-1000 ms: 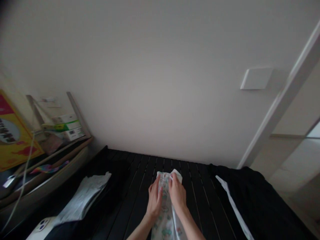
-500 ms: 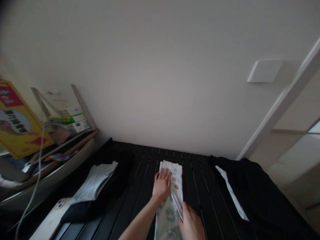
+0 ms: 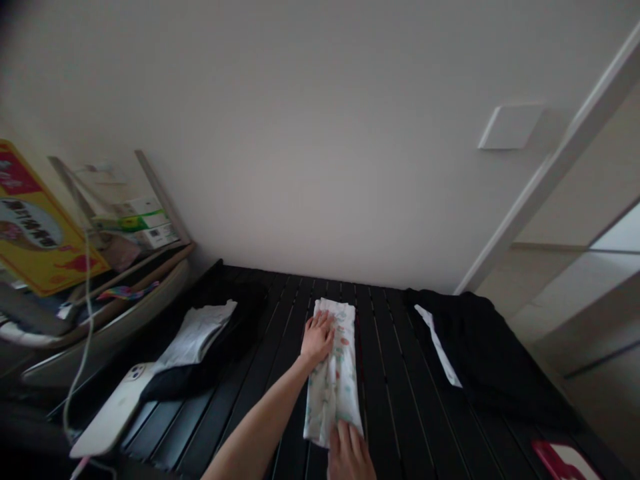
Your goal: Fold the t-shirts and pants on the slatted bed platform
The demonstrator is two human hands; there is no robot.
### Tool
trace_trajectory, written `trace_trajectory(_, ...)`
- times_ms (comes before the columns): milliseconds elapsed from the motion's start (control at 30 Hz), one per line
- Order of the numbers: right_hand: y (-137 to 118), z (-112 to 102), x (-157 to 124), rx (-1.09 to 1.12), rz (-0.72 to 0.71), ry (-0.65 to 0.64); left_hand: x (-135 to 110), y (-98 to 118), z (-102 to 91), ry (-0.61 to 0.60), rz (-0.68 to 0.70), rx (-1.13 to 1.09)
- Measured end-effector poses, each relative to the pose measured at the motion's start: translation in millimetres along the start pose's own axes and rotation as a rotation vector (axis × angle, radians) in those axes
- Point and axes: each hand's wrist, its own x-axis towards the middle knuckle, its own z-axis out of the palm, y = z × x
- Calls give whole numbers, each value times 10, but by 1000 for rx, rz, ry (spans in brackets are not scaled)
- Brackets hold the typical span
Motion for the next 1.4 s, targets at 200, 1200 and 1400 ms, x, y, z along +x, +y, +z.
trace_trajectory(200,221,-307,91,180,24,-162,-621,-39,-291,-213,397,-77)
trace_trajectory(1200,903,-729,1215,632,425,-484,-950,147,-882,-191,-39,-430)
trace_trajectory(1400,688,-21,975,72,507,-272,-893,157,-312,59,-310,73)
